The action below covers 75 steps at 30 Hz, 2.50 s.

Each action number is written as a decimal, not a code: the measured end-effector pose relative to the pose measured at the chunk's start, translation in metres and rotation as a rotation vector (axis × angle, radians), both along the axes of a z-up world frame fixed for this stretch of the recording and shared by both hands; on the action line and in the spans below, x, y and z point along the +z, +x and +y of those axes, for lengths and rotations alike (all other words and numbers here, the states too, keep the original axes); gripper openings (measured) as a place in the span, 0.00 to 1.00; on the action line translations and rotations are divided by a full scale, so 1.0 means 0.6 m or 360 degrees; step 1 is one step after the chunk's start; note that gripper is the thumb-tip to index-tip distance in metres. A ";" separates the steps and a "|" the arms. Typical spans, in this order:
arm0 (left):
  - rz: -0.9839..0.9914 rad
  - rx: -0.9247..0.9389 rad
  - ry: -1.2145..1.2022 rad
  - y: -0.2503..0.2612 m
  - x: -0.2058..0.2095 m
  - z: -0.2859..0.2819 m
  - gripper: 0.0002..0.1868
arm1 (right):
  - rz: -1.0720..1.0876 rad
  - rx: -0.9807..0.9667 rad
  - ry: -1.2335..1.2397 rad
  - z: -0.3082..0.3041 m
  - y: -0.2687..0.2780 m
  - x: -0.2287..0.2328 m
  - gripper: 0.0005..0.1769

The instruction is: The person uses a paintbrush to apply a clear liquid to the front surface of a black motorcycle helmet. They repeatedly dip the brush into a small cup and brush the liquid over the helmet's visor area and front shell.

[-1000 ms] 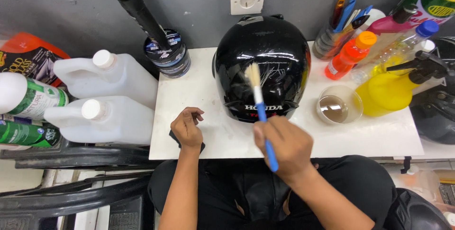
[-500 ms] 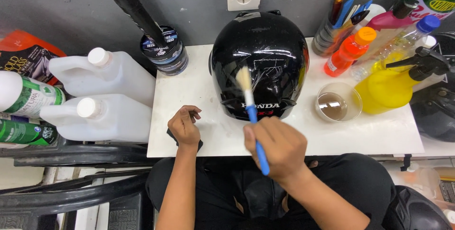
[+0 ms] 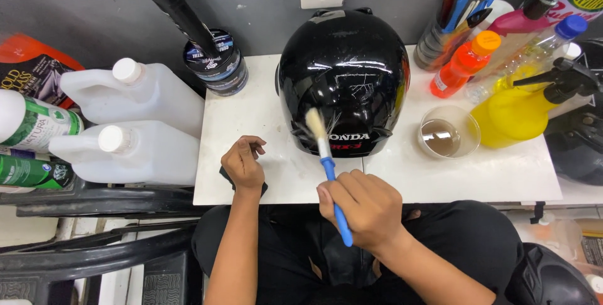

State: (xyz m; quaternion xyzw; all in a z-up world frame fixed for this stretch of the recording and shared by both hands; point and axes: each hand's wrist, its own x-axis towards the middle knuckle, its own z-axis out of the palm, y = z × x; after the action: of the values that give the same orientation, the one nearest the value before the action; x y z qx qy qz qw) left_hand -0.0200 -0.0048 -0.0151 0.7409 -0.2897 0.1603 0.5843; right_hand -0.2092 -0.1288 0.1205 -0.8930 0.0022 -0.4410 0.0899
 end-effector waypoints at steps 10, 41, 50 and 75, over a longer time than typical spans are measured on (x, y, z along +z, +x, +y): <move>-0.0012 0.0074 0.0058 0.002 -0.002 0.000 0.33 | -0.0192 -0.0130 0.0081 -0.053 0.008 0.016 0.20; -0.0060 0.0117 0.0103 -0.002 -0.013 0.008 0.34 | -0.0116 -0.0175 -0.0087 -0.021 -0.036 -0.014 0.17; -0.0061 0.0105 0.0089 -0.003 -0.011 0.009 0.33 | -0.0157 -0.0379 -0.0089 -0.075 -0.049 -0.028 0.20; -0.0099 0.0020 0.0001 0.001 -0.009 0.000 0.33 | -0.0166 -0.0386 0.0031 -0.092 -0.039 -0.043 0.23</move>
State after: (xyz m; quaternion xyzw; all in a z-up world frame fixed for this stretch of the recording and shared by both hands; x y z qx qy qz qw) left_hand -0.0194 -0.0047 -0.0205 0.7375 -0.3030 0.1869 0.5738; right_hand -0.2326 -0.1837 0.0944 -0.8612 0.1097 -0.4943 0.0447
